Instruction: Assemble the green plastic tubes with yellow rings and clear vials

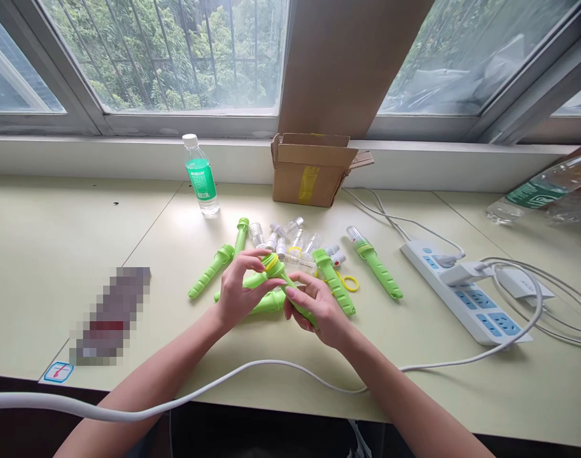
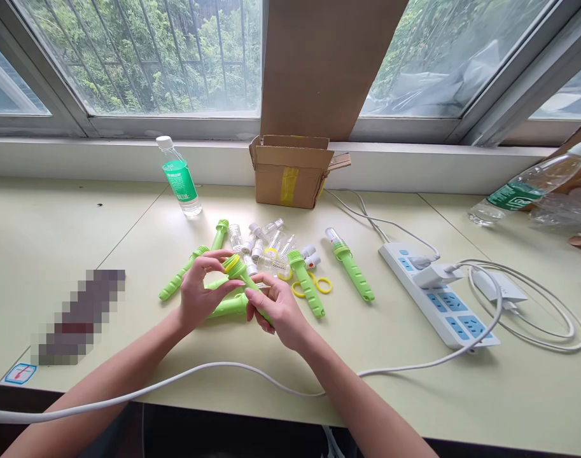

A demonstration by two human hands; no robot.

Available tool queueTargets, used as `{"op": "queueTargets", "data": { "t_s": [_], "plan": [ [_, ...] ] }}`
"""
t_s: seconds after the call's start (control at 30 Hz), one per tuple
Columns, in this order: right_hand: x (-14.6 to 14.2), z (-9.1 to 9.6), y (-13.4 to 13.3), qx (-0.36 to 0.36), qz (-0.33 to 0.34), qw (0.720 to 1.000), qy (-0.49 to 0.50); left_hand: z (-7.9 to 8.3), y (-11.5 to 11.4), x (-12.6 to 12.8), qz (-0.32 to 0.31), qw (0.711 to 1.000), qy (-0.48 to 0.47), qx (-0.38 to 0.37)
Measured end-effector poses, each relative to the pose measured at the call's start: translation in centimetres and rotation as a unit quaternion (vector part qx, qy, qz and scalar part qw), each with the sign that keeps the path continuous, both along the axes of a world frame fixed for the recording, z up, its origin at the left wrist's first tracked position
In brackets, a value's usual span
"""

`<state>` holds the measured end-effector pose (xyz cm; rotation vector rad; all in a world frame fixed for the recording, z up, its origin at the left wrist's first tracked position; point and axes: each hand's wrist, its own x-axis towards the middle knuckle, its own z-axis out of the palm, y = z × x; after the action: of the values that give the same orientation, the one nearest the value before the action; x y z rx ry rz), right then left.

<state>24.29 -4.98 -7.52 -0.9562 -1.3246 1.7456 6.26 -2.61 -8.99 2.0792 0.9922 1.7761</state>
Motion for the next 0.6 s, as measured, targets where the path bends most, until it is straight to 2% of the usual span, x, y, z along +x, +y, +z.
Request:
{"op": "queueTargets", "data": {
  "t_s": [0.2,0.43,0.6],
  "plan": [
    [-0.02,-0.11,0.20,-0.071,0.026,0.994,0.074,0.21,0.07,-0.01,-0.022,1.000,0.004,-0.018],
    [0.13,-0.13,0.23,-0.097,0.046,0.989,0.103,0.17,0.13,-0.16,-0.005,1.000,0.013,-0.010],
    [0.47,-0.19,0.44,-0.143,0.065,0.977,0.143,0.18,0.17,-0.19,-0.034,0.999,0.012,-0.013]
  ]
}}
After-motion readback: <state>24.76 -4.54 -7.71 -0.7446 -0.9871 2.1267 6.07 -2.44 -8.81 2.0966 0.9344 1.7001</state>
